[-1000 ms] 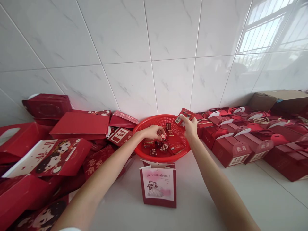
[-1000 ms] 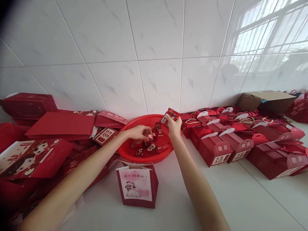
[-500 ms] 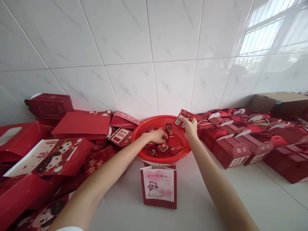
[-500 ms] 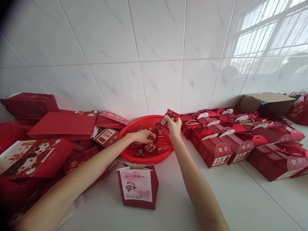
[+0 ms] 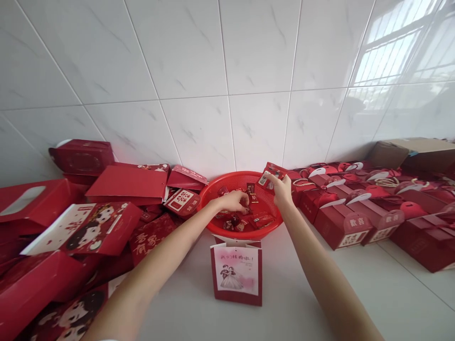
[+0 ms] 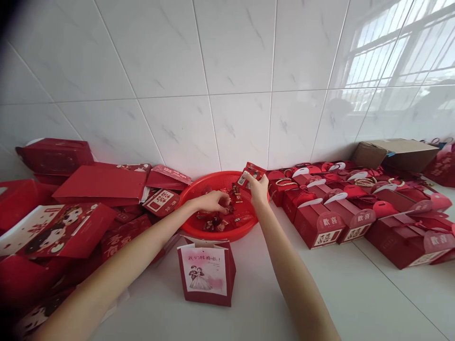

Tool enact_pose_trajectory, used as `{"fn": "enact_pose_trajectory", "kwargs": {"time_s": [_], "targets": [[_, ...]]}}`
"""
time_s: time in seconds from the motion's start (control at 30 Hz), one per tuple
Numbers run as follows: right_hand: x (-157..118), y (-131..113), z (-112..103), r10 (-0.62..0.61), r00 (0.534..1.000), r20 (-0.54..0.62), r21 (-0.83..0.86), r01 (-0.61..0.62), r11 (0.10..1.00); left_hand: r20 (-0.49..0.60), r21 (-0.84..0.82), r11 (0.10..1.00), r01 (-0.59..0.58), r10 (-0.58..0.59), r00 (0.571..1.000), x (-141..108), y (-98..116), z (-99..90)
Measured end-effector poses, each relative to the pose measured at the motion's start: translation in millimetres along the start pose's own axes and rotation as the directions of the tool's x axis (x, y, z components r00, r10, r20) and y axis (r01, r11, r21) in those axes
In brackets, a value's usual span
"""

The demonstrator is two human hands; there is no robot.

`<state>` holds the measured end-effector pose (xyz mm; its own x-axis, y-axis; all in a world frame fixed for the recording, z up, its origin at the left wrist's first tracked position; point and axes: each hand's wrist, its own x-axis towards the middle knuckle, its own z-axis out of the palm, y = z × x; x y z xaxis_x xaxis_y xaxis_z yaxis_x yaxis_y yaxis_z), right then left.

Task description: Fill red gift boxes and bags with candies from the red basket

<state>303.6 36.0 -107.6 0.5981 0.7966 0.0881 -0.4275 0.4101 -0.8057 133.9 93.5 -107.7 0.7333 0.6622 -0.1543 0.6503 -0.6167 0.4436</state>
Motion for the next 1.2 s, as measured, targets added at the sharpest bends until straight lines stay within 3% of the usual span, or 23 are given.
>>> {"fn": "enact_pose_trajectory", "kwargs": {"time_s": [0.17, 0.27, 0.37, 0.5, 0.63, 0.7, 0.83, 0.9, 1.03, 1.2], "targets": [[-7.4, -10.6, 5.6, 0.058, 0.991, 0.120, 0.065, -0.066, 0.996, -0.274, -0.211, 0.974, -0.086, 0.025, 0.961, -30.2, 3.5, -9.6], [-19.3, -25.7, 10.0, 0.103, 0.961, 0.256, 0.082, -0.127, 0.988, -0.434, -0.491, 0.848, -0.198, -0.041, 0.900, -52.1, 5.9, -7.5], [-36.6, -44.7, 11.6, 0.127, 0.894, 0.430, -0.004, -0.139, 0.990, -0.486, -0.709, 0.642, -0.292, -0.144, 0.862, -75.1, 11.2, -2.1], [-61.5, -70.6, 9.2, 0.159, 0.750, 0.642, -0.194, -0.042, 0.980, -0.497, -0.765, 0.562, -0.315, -0.203, 0.844, -107.9, 22.9, 4.1], [-82.1, -92.9, 4.3, 0.159, 0.621, 0.768, -0.295, 0.123, 0.947, -0.516, -0.733, 0.584, -0.348, -0.145, 0.845, -140.5, 33.8, 3.0], [-91.0, -102.1, 1.8, 0.181, 0.558, 0.810, -0.334, 0.185, 0.924, -0.554, -0.689, 0.617, -0.379, -0.112, 0.825, -154.8, 36.6, 0.8], [-104.5, -113.8, -0.1, 0.225, 0.487, 0.844, -0.397, 0.285, 0.873, -0.621, -0.591, 0.678, -0.438, -0.036, 0.783, -176.6, 35.9, -0.7], [-107.6, -116.6, 0.6, 0.216, 0.464, 0.859, -0.400, 0.345, 0.849, -0.573, -0.564, 0.702, -0.434, 0.045, 0.818, -183.5, 35.0, 0.1], [-105.1, -119.7, -0.2, 0.290, 0.409, 0.865, -0.447, 0.368, 0.815, -0.352, -0.467, 0.806, -0.364, 0.208, 0.913, -189.9, 38.4, 0.5], [-98.7, -119.1, -5.4, 0.452, 0.263, 0.852, -0.521, 0.356, 0.776, -0.281, -0.373, 0.864, -0.339, 0.243, 0.928, -188.9, 44.6, -0.5]]}}
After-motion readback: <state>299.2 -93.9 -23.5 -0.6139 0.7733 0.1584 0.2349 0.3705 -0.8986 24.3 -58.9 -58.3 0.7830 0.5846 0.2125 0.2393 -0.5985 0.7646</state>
